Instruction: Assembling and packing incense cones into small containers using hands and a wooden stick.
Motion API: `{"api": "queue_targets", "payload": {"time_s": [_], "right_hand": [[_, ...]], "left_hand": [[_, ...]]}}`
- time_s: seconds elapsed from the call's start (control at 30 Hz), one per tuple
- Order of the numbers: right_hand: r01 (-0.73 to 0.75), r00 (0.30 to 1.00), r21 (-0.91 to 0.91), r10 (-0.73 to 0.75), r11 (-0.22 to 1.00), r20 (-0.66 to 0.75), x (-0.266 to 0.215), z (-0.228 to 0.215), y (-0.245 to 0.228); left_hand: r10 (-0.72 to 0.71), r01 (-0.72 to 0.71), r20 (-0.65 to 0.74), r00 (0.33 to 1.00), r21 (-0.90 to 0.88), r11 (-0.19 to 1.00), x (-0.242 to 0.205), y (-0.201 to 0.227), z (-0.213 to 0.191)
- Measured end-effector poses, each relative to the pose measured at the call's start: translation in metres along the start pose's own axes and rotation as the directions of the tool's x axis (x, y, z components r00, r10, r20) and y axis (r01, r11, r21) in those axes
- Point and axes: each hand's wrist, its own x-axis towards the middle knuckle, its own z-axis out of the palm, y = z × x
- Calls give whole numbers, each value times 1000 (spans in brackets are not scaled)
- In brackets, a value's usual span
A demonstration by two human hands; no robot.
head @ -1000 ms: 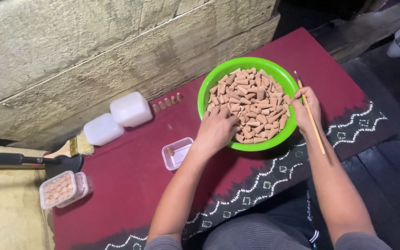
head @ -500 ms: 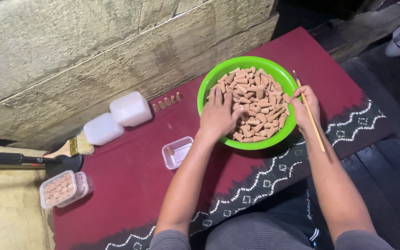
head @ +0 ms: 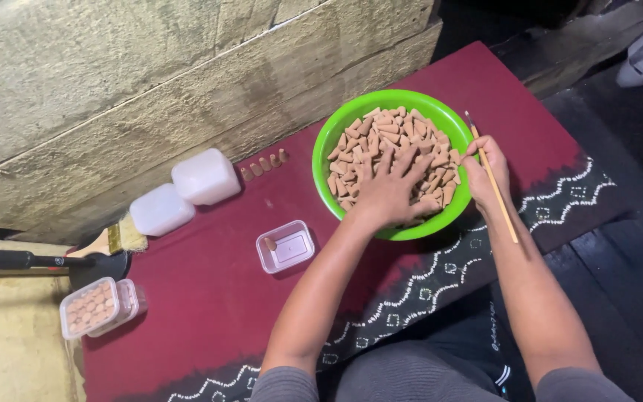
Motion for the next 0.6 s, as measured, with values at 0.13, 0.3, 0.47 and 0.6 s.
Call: {"api": "queue_targets", "payload": {"time_s": [0.13,0.3,0.47,0.6], "right_hand": [[10,1000,-81,-10,997,1,-1,-1,-1],[12,1000,-91,-12,996,3,-4,1,-6],[16,1000,-86,-15,996,11,-9,1,-16],[17,1000,-77,-16,997,11,-4,1,-11]], "left_hand": [[8,-2,-181,983,34,999,-3,-29,-11],[-31,58,-628,778,23,998,-8,-75,-23],[-98,206,-606,790,112,972,-3,-96,-12],[-144,201,-468,872,73,977,-6,-90,-19]]}}
